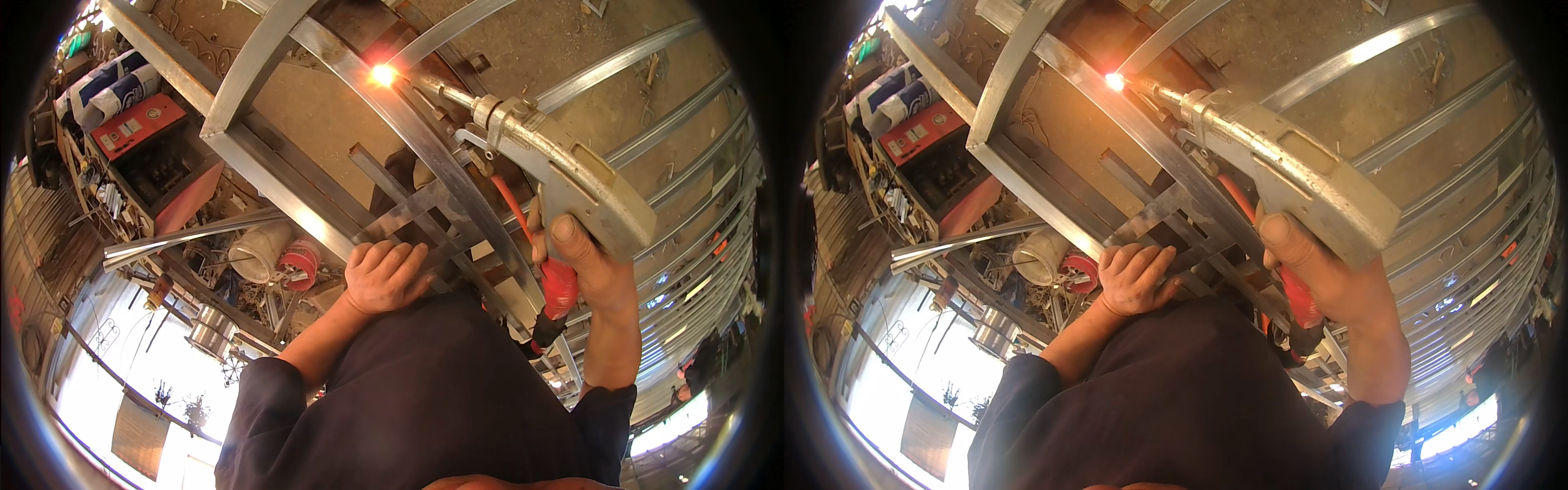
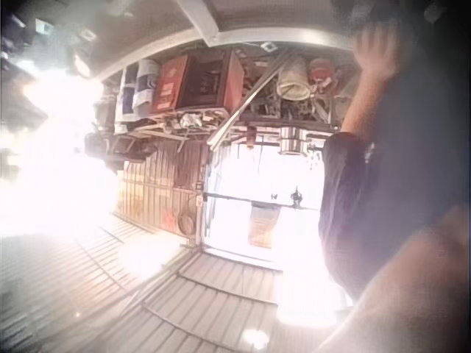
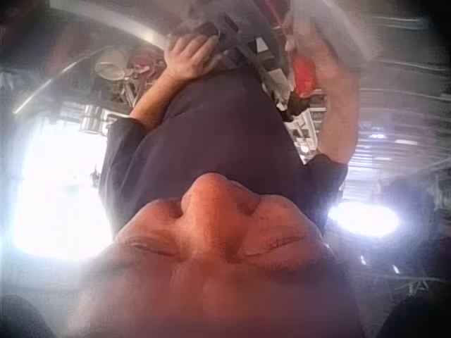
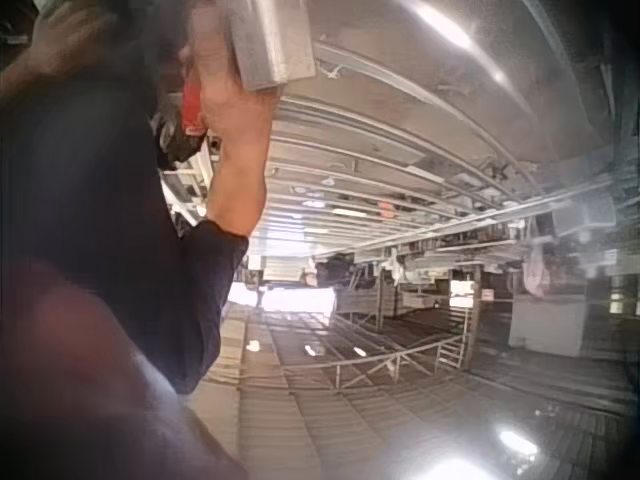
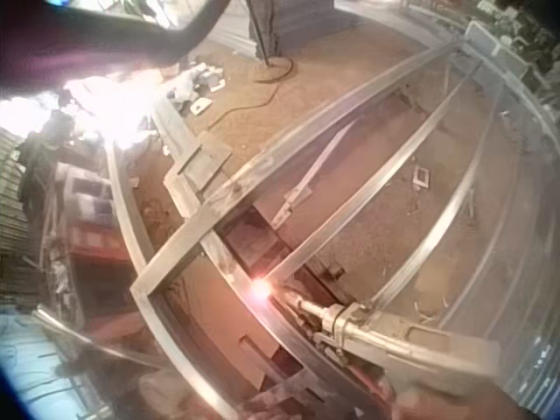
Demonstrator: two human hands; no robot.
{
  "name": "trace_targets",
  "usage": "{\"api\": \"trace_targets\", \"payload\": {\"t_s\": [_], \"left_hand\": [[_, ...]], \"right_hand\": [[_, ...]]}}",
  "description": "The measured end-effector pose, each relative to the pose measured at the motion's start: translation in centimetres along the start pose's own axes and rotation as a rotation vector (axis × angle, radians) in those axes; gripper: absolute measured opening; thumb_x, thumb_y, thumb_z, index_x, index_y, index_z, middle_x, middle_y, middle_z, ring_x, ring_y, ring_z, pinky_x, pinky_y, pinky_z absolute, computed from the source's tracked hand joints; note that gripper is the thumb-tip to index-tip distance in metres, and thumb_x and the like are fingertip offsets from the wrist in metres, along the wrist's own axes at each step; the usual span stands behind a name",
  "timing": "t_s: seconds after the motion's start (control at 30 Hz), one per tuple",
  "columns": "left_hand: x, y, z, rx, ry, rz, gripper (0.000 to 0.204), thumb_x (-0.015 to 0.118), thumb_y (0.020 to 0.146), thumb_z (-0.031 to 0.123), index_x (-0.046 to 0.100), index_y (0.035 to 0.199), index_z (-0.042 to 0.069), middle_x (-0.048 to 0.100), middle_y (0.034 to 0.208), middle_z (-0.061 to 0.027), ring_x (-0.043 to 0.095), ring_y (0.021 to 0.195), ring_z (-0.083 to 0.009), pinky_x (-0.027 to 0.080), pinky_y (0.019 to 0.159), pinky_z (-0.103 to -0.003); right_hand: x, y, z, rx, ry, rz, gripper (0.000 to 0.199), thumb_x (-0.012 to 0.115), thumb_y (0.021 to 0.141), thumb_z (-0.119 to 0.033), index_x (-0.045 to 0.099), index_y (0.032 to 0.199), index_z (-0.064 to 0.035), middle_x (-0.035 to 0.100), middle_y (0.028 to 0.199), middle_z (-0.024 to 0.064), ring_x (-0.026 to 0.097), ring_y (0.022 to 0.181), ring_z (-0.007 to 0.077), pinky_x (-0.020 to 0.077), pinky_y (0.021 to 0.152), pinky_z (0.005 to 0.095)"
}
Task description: The person positions a metal frame on a workbench and welds multiple joints using a handheld welding torch. The person moves along the frame, welding different sections while holding the frame steady with the other hand.
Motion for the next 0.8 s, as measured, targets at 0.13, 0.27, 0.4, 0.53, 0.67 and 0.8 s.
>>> {"api": "trace_targets", "payload": {"t_s": [0.13,0.27,0.4,0.53,0.67,0.8], "left_hand": [[0.02,-0.02,-0.09,0.002,-0.003,-0.008,0.054,0.082,0.072,0.039,0.076,0.119,0.014,0.068,0.103,-0.0001,0.063,0.093,-0.0200,0.044,0.082,-0.037],[-0.01,0.00,-0.03,-0.002,-0.006,-0.008,0.055,0.082,0.071,0.039,0.076,0.119,0.014,0.068,0.103,0.0000,0.063,0.093,-0.0198,0.044,0.082,-0.037],[0.04,0.05,-0.03,-0.002,-0.004,-0.001,0.055,0.082,0.071,0.039,0.076,0.119,0.014,0.068,0.103,0.0001,0.063,0.093,-0.0198,0.044,0.082,-0.037],[0.08,-0.04,-0.01,0.003,0.008,0.000,0.054,0.081,0.071,0.039,0.076,0.119,0.014,0.068,0.103,0.0001,0.063,0.093,-0.0199,0.044,0.083,-0.037],[0.21,-0.31,0.01,0.001,0.012,-0.012,0.054,0.081,0.073,0.040,0.076,0.120,0.014,0.067,0.104,0.0000,0.062,0.093,-0.0200,0.044,0.084,-0.038],[0.15,-0.22,-0.07,0.005,0.009,-0.018,0.053,0.081,0.074,0.040,0.076,0.119,0.014,0.067,0.103,-0.0001,0.063,0.093,-0.0200,0.044,0.083,-0.038]], "right_hand": [[0.27,0.31,0.40,0.018,0.011,-0.014,0.060,0.080,0.095,-0.044,0.062,0.128,0.0033,0.068,0.096,0.0134,0.066,0.071,0.0173,0.0539,0.062,0.0300],[0.33,0.43,0.45,0.000,-0.018,-0.039,0.058,0.080,0.095,-0.041,0.062,0.128,0.0032,0.068,0.095,0.0127,0.066,0.071,0.0168,0.0532,0.062,0.0302],[0.29,0.43,0.34,0.027,-0.021,-0.057,0.059,0.081,0.095,-0.041,0.061,0.129,0.0028,0.068,0.095,0.0118,0.066,0.071,0.0164,0.0530,0.063,0.0301],[0.25,0.36,0.22,0.040,-0.022,-0.063,0.058,0.081,0.095,-0.040,0.061,0.130,0.0024,0.067,0.094,0.0109,0.065,0.072,0.0164,0.0528,0.064,0.0301],[0.22,0.34,0.40,0.051,-0.021,-0.055,0.057,0.081,0.095,-0.037,0.060,0.132,0.0020,0.068,0.096,0.0108,0.065,0.072,0.0164,0.0529,0.063,0.0303],[-0.03,0.43,0.64,0.052,-0.042,-0.065,0.058,0.081,0.095,-0.037,0.060,0.132,0.0016,0.068,0.096,0.0104,0.065,0.072,0.0156,0.0529,0.063,0.0297]]}}
Point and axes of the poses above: each hand's wrist, its own y-axis towards the middle knuckle, its own x-axis out of the palm, z = x × y, the point moved 3 cm from there along y, towards the middle knuckle
